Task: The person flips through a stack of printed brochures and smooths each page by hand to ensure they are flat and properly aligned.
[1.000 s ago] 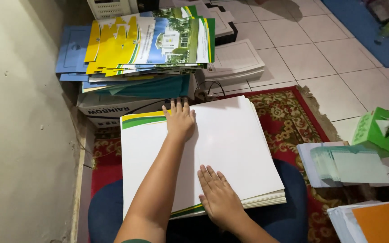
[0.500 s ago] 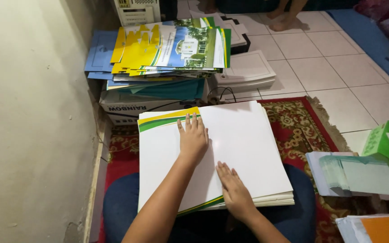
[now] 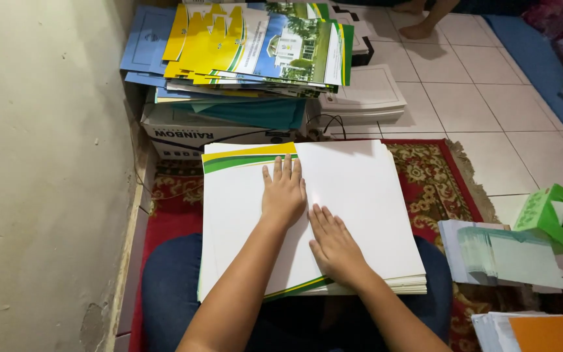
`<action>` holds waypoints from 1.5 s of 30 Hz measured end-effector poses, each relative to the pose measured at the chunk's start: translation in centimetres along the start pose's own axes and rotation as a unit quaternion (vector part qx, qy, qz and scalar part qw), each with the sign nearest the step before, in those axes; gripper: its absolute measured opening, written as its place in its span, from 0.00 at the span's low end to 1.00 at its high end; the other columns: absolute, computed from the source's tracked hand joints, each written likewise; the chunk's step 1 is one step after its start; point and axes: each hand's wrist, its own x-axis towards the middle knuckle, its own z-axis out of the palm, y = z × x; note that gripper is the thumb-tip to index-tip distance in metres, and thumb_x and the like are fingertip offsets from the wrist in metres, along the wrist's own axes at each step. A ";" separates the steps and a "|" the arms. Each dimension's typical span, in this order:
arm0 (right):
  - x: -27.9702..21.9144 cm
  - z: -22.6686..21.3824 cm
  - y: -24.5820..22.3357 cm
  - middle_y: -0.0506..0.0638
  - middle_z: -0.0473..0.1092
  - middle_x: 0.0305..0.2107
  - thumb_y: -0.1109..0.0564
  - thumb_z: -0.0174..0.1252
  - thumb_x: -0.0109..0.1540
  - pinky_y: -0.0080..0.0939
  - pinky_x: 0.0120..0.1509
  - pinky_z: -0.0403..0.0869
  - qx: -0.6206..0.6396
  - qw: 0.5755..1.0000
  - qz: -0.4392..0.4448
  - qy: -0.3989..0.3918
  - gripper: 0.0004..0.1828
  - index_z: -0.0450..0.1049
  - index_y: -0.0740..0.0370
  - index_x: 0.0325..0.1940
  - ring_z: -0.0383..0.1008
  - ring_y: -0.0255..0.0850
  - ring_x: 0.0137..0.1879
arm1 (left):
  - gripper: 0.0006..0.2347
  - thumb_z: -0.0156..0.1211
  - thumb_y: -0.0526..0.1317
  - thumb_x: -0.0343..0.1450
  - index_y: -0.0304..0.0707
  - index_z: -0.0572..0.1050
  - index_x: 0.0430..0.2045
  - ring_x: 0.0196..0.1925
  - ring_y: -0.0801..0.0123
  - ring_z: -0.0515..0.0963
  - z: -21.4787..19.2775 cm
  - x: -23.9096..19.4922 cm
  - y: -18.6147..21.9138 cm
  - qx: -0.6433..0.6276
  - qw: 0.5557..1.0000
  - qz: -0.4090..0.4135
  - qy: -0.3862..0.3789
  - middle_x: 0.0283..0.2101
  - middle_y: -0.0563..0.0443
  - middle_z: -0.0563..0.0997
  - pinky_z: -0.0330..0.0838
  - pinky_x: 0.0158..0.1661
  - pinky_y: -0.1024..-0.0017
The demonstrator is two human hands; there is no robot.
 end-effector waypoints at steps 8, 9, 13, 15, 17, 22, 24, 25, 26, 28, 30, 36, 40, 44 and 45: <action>0.4 0.3 -0.7 0.54 0.37 0.78 0.44 0.30 0.71 0.50 0.81 0.32 -0.009 0.999 0.005 0.048 0.35 0.38 0.58 0.81 0.33 0.48 0.82 | 0.23 0.33 0.42 0.78 0.35 0.58 0.70 0.77 0.45 0.51 -0.3 -0.3 0.2 0.007 1.000 0.000 0.001 0.74 0.34 0.57 0.36 0.70 0.39; 0.5 0.5 -0.7 0.54 0.37 0.78 0.45 0.29 0.71 0.50 0.81 0.33 -0.010 0.998 0.005 0.055 0.35 0.38 0.58 0.81 0.33 0.48 0.82 | 0.23 0.33 0.42 0.78 0.35 0.58 0.70 0.77 0.45 0.51 -0.3 -0.3 0.2 0.009 1.000 0.000 0.003 0.74 0.34 0.57 0.36 0.70 0.39; 2.0 0.1 -0.5 0.55 0.36 0.78 0.44 0.28 0.71 0.51 0.81 0.32 -0.030 0.999 0.000 0.045 0.36 0.37 0.59 0.81 0.32 0.48 0.82 | 0.23 0.32 0.42 0.78 0.36 0.59 0.69 0.77 0.45 0.51 -0.4 -0.1 0.1 0.005 1.000 -0.005 0.008 0.73 0.34 0.58 0.36 0.70 0.39; 3.5 -0.2 -0.2 0.55 0.38 0.78 0.46 0.31 0.70 0.50 0.81 0.33 -0.034 0.997 -0.006 0.062 0.35 0.43 0.62 0.80 0.34 0.48 0.82 | 0.24 0.31 0.45 0.78 0.35 0.58 0.70 0.77 0.44 0.51 -0.8 0.0 0.3 -0.022 1.000 -0.013 -0.011 0.74 0.34 0.57 0.36 0.70 0.39; 5.7 -1.5 -0.3 0.53 0.40 0.78 0.47 0.32 0.70 0.50 0.81 0.34 -0.016 0.997 -0.008 0.069 0.34 0.45 0.61 0.80 0.34 0.47 0.82 | 0.27 0.28 0.51 0.78 0.36 0.58 0.70 0.78 0.46 0.50 -0.8 0.3 0.2 -0.037 0.999 -0.024 -0.022 0.74 0.35 0.57 0.34 0.71 0.40; 10.6 -4.4 -1.5 0.52 0.43 0.77 0.48 0.42 0.67 0.51 0.82 0.39 -0.048 0.992 -0.028 0.112 0.36 0.49 0.59 0.79 0.37 0.47 0.82 | 0.35 0.18 0.63 0.76 0.39 0.53 0.72 0.79 0.50 0.47 -2.1 0.4 0.4 -0.084 0.994 -0.045 -0.056 0.75 0.40 0.54 0.28 0.72 0.44; 13.0 -4.2 -0.5 0.54 0.44 0.77 0.51 0.43 0.67 0.52 0.82 0.43 -0.078 0.988 -0.042 0.123 0.35 0.51 0.61 0.78 0.39 0.49 0.82 | 0.35 0.18 0.62 0.76 0.35 0.53 0.72 0.79 0.48 0.46 -3.4 -0.1 1.1 -0.096 0.992 -0.050 -0.069 0.75 0.37 0.53 0.29 0.72 0.44; 13.7 -3.9 -0.2 0.54 0.44 0.77 0.51 0.43 0.67 0.52 0.82 0.43 -0.076 0.989 -0.043 0.124 0.35 0.51 0.61 0.78 0.39 0.49 0.82 | 0.35 0.18 0.62 0.76 0.35 0.53 0.72 0.79 0.48 0.46 -3.4 0.0 1.0 -0.093 0.992 -0.051 -0.070 0.75 0.37 0.53 0.29 0.72 0.44; 14.2 -3.7 0.2 0.53 0.43 0.78 0.52 0.44 0.66 0.52 0.82 0.43 -0.091 0.987 -0.044 0.125 0.36 0.51 0.62 0.78 0.38 0.49 0.82 | 0.35 0.18 0.62 0.75 0.35 0.54 0.71 0.79 0.48 0.47 -3.4 0.1 1.0 -0.100 0.992 -0.054 -0.061 0.75 0.37 0.54 0.29 0.72 0.45; 14.0 -3.6 0.2 0.52 0.42 0.78 0.53 0.44 0.65 0.51 0.82 0.42 -0.106 0.985 -0.042 0.127 0.37 0.50 0.62 0.79 0.37 0.48 0.83 | 0.35 0.18 0.61 0.75 0.34 0.55 0.71 0.78 0.48 0.48 -3.4 -0.1 1.1 -0.106 0.991 -0.055 -0.054 0.75 0.37 0.55 0.29 0.72 0.45; 12.6 -4.3 -0.6 0.55 0.45 0.77 0.51 0.44 0.66 0.51 0.82 0.41 -0.077 0.988 -0.037 0.132 0.36 0.51 0.64 0.78 0.39 0.50 0.82 | 0.36 0.20 0.63 0.75 0.32 0.54 0.71 0.78 0.47 0.48 -3.4 -0.2 1.2 -0.087 0.994 -0.044 -0.052 0.74 0.35 0.56 0.32 0.72 0.44; 6.8 -2.8 -0.6 0.52 0.43 0.77 0.47 0.38 0.68 0.48 0.82 0.35 0.030 0.996 -0.001 0.085 0.35 0.47 0.60 0.79 0.35 0.46 0.83 | 0.37 0.20 0.64 0.75 0.31 0.56 0.70 0.77 0.48 0.52 -1.8 0.1 0.4 -0.092 0.995 -0.040 -0.018 0.73 0.36 0.59 0.34 0.71 0.43; 1.8 -0.3 -0.1 0.59 0.43 0.77 0.45 0.31 0.71 0.52 0.81 0.38 -0.017 0.996 -0.018 0.085 0.34 0.46 0.64 0.78 0.38 0.53 0.81 | 0.36 0.22 0.63 0.76 0.29 0.56 0.69 0.77 0.48 0.52 -1.7 -0.1 0.4 -0.080 0.996 -0.031 -0.016 0.73 0.35 0.59 0.36 0.72 0.43; -0.5 1.0 0.0 0.57 0.39 0.77 0.43 0.27 0.71 0.51 0.81 0.34 -0.044 0.997 -0.020 0.060 0.35 0.42 0.62 0.79 0.35 0.50 0.82 | 0.37 0.20 0.64 0.76 0.31 0.56 0.69 0.78 0.50 0.51 -2.1 -0.4 0.7 -0.077 0.996 -0.041 -0.022 0.74 0.37 0.58 0.34 0.72 0.44; -0.2 1.1 0.1 0.57 0.39 0.77 0.43 0.28 0.71 0.51 0.81 0.34 -0.052 0.997 -0.022 0.059 0.35 0.42 0.62 0.80 0.34 0.50 0.82 | 0.37 0.18 0.64 0.76 0.31 0.57 0.69 0.78 0.51 0.51 -2.3 -0.4 0.7 -0.081 0.995 -0.044 -0.023 0.74 0.37 0.58 0.33 0.72 0.45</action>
